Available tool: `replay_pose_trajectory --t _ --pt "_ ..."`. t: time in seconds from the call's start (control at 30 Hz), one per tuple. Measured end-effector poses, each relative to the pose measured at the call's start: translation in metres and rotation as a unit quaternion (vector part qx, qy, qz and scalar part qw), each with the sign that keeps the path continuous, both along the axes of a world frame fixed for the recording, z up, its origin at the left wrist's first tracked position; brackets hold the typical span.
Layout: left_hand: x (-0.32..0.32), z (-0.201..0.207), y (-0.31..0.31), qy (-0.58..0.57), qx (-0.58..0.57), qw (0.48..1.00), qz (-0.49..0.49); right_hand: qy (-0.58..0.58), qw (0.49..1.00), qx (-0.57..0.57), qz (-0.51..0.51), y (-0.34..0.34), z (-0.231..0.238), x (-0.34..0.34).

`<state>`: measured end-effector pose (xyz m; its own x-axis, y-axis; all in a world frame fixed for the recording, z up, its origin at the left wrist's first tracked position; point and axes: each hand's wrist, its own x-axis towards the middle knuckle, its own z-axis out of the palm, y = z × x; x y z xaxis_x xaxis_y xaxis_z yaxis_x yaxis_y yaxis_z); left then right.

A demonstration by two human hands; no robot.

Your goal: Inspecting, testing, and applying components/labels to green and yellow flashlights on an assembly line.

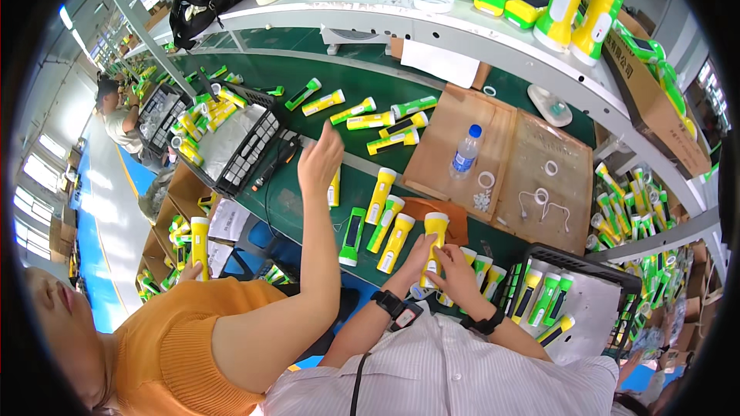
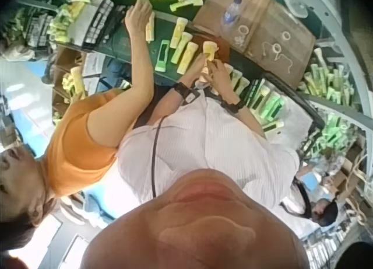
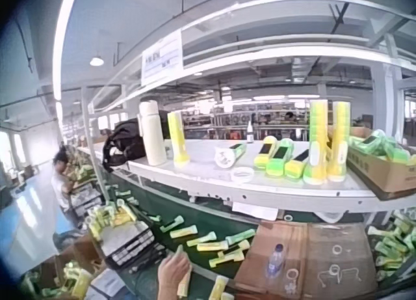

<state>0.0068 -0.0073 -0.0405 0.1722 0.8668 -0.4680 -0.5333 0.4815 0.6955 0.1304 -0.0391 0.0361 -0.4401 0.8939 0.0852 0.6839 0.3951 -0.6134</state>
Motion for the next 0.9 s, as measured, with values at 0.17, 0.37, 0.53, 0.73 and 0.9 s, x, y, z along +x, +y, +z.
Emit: replay_pose_trajectory --t 0.17,0.37,0.53,0.73,0.9 --pt "0.006 0.016 0.0 0.118 0.023 0.993 -0.008 -0.011 0.999 -0.001 0.032 -0.01 0.017 0.011" --pt "-0.002 0.037 0.0 0.19 0.068 0.979 -0.005 -0.018 0.998 0.037 0.047 -0.004 0.025 0.004" --pt "-0.007 0.045 0.0 0.214 0.093 0.972 -0.021 0.003 0.998 0.0 0.063 0.001 0.018 0.0" --pt "-0.015 0.062 -0.008 0.246 0.123 0.956 -0.097 0.168 0.965 -0.166 -0.112 0.071 -0.001 0.002" --pt "-0.023 0.075 -0.023 0.251 0.119 0.94 -0.2 0.103 0.986 -0.077 0.103 0.088 -0.005 -0.004"
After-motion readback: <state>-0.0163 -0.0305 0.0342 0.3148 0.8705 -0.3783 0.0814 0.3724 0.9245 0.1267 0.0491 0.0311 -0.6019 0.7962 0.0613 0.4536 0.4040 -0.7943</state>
